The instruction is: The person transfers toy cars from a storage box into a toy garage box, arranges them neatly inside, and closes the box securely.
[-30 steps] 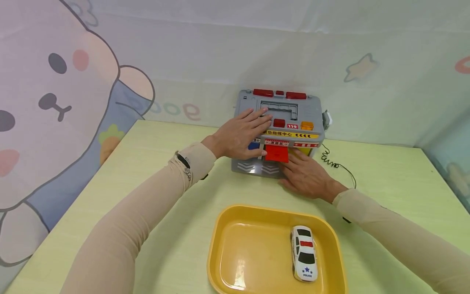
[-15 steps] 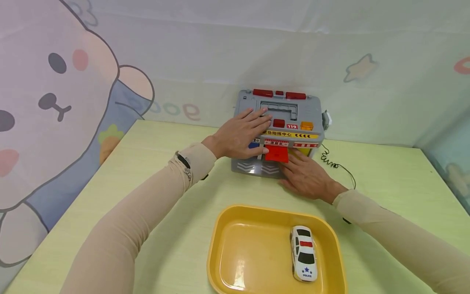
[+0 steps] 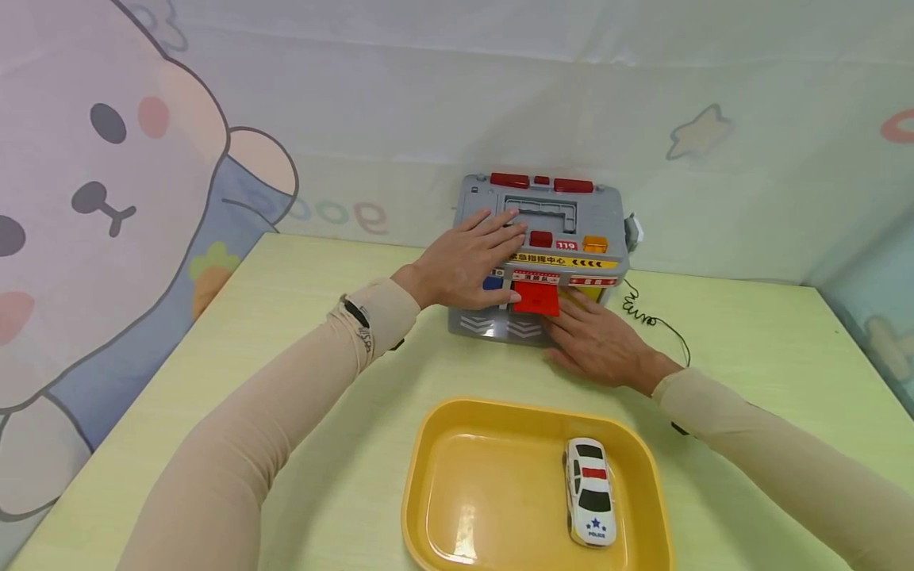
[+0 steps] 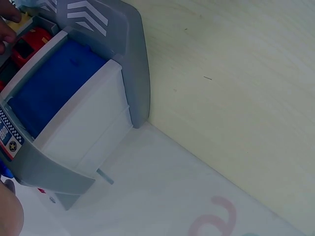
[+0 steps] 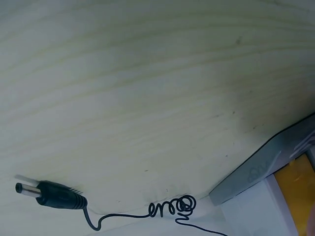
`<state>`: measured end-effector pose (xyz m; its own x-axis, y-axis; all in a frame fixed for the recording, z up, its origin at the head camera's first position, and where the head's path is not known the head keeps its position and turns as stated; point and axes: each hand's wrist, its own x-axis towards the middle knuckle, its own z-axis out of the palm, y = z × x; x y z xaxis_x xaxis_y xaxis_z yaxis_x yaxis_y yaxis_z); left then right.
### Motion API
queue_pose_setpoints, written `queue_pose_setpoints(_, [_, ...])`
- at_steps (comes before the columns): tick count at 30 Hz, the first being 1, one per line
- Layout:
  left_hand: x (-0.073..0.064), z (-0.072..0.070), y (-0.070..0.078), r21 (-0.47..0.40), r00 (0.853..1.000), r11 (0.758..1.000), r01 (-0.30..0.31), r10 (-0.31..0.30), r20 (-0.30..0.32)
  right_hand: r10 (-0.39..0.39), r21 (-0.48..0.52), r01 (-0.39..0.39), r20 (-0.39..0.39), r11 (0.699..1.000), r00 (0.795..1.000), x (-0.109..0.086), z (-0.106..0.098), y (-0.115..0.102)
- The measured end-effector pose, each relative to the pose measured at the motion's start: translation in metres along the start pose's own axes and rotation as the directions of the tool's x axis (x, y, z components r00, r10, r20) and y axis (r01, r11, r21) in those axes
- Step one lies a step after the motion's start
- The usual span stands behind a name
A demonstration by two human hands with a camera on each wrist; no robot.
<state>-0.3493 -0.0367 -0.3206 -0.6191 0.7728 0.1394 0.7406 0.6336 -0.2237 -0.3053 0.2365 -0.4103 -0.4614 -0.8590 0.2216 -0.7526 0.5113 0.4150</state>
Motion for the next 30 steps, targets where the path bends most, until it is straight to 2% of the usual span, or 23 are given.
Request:
queue_pose_setpoints(4, [0.0, 0.001, 0.0, -0.002, 1.0, 1.0, 0.004, -0.004, -0.006, -0.045, 0.038, 0.049, -0.093, 0.998, 0.995, -0.002, -0.005, 0.003])
queue_pose_setpoints(8, [0.0, 0.001, 0.0, -0.002, 1.0, 1.0, 0.004, -0.004, -0.007, -0.059, 0.054, 0.069, -0.163, 0.996, 0.985, -0.006, -0.011, 0.005])
queue_pose_setpoints(13, [0.0, 0.0, 0.0, 0.001, 1.0, 1.0, 0.004, -0.004, -0.001, -0.038, 0.073, 0.056, -0.225, 0.996, 0.974, -0.009, -0.017, 0.006])
queue_pose_setpoints(20, [0.0, 0.0, 0.001, -0.002, 1.0, 1.0, 0.008, -0.008, 0.001, 0.007, 0.118, 0.037, -0.347, 0.992, 0.938, -0.009, -0.021, 0.005])
queue_pose_setpoints(25, [0.0, 0.0, 0.001, 0.001, 1.0, 1.0, 0.007, -0.007, -0.002, 0.02, 0.135, 0.034, -0.377, 0.99, 0.926, -0.009, -0.021, 0.005])
queue_pose_setpoints(30, [0.0, 0.0, 0.001, 0.005, 1.0, 1.0, 0.002, -0.002, -0.011, -0.037, 0.134, 0.088, -0.349, 0.987, 0.936, -0.006, -0.019, 0.003])
